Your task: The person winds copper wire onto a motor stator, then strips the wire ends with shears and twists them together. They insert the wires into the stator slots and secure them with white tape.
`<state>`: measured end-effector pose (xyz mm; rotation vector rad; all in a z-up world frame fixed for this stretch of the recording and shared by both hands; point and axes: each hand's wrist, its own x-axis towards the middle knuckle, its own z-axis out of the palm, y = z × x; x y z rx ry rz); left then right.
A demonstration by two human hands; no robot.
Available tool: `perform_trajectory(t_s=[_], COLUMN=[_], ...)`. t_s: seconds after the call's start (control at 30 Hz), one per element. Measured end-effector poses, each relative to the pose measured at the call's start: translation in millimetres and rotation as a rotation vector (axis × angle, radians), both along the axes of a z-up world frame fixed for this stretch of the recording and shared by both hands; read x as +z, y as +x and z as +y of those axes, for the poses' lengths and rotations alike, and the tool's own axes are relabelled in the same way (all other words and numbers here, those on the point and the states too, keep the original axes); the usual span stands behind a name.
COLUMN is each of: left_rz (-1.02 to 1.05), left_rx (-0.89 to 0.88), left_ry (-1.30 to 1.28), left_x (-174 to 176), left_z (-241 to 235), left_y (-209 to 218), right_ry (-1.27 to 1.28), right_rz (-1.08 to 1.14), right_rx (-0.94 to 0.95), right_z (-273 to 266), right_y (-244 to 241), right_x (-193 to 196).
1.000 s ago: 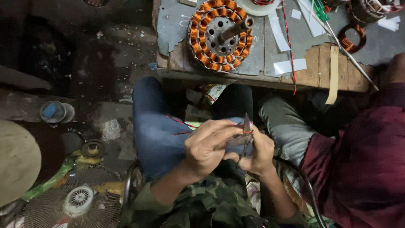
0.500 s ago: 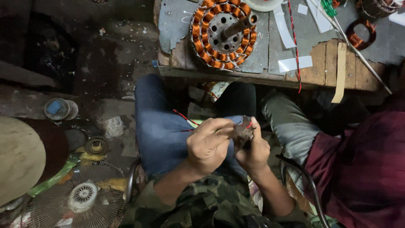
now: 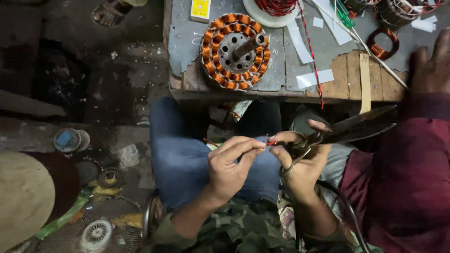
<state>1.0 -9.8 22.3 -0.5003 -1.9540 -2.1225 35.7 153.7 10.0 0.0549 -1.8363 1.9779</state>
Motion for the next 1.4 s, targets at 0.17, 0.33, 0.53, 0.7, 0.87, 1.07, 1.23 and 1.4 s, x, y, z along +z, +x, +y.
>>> perform_trajectory(t_s=[0.17,0.33,0.53,0.7,0.87,1.07,1.23,1.4], left_rz=[-0.256,-0.289,0.125,-0.26,-0.462,-0.532,-0.591,-0.38], left_rx=[-0.086,-0.043,0.043,-0.139,-0.292,-0.415,-0.45,-0.472], left_ry=[0.259,0.268,-0.06,0.102,0.425,0.534,0.53,0.345], left_x=[-17,-19,-6,-9,-28,-43,-48,-45], left_z=[7,9,0,5,9,8,6,1], left_y=[3,6,3,1,-1,-2,-4,-14], right_ry=[0.052,0.202,0.332,0.218,0.167,0.117,0.155,0.056], right_rz=[0.01,0.106,0.143,0.11,0.112,0.115,0.134,0.109], right_rx=[-0.094,-0.07,-0.122,-0.182,-0.142,-0.085,-0.028,0.038], right_z=[-4,-9,-10,-13,-11,-5,-2,-2], right_y=[0,2,1,-5,-7,-6,-3,-5], right_x=[-7,-7,1,6,0,-3,0,4])
